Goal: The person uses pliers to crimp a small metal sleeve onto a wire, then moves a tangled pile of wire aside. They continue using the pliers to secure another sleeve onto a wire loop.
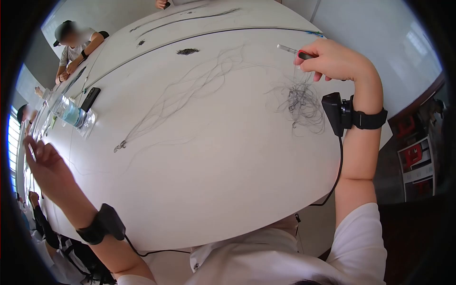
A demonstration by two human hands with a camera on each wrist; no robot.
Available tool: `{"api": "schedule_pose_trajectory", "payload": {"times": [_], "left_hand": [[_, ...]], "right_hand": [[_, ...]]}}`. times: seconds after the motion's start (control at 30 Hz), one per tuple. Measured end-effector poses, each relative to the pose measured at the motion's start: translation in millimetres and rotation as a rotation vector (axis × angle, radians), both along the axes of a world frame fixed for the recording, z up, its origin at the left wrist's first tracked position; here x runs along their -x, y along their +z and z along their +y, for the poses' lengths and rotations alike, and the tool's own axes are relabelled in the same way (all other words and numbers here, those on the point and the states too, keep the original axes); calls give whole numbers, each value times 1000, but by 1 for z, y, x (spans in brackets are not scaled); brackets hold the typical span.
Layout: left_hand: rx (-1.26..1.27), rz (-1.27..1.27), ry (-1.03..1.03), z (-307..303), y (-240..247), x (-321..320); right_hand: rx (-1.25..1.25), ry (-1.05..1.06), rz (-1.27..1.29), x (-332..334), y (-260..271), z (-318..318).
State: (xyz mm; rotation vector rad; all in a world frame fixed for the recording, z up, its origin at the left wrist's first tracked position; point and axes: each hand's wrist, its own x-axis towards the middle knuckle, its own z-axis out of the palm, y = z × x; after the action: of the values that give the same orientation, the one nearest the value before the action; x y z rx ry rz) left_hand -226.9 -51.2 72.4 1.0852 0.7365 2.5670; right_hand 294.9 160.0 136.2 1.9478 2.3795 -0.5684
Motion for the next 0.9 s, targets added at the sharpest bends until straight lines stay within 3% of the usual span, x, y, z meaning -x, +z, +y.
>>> {"api": "schedule_pose_trajectory", "payload": {"times": [0.03,0.1,0.13,0.2,0.23,0.27,0.3,0.37,0.53,0.73,0.77,0.83,0.9], "left_hand": [[52,-14,-10,15,1,-51],[262,48,-69,33,-13,-120],[388,105,-133,36,-22,-154],[533,275,-339,34,-32,-198],[618,281,-398,31,-32,-213],[675,302,-464,29,-33,-221],[723,321,-503,29,-35,-225],[788,356,-581,33,-48,-225],[999,297,-778,49,-70,-222],[1061,218,-845,51,-74,-213],[1065,214,-845,51,-73,-213],[1067,204,-845,50,-73,-212],[1058,195,-878,50,-74,-211]], "right_hand": [[-6,0,-5,0,0,-1],[-152,299,119,1,-3,-3],[-152,309,121,8,-4,-9],[50,444,399,26,-2,-28],[57,449,404,28,4,-37],[73,425,244,28,12,-46],[86,397,80,28,15,-51],[18,385,173,18,10,-49],[-231,192,-161,24,9,-40],[-197,410,23,20,4,-44],[-200,409,22,12,8,-48],[-187,343,281,-11,18,-57],[-217,291,290,-21,22,-66]]}}
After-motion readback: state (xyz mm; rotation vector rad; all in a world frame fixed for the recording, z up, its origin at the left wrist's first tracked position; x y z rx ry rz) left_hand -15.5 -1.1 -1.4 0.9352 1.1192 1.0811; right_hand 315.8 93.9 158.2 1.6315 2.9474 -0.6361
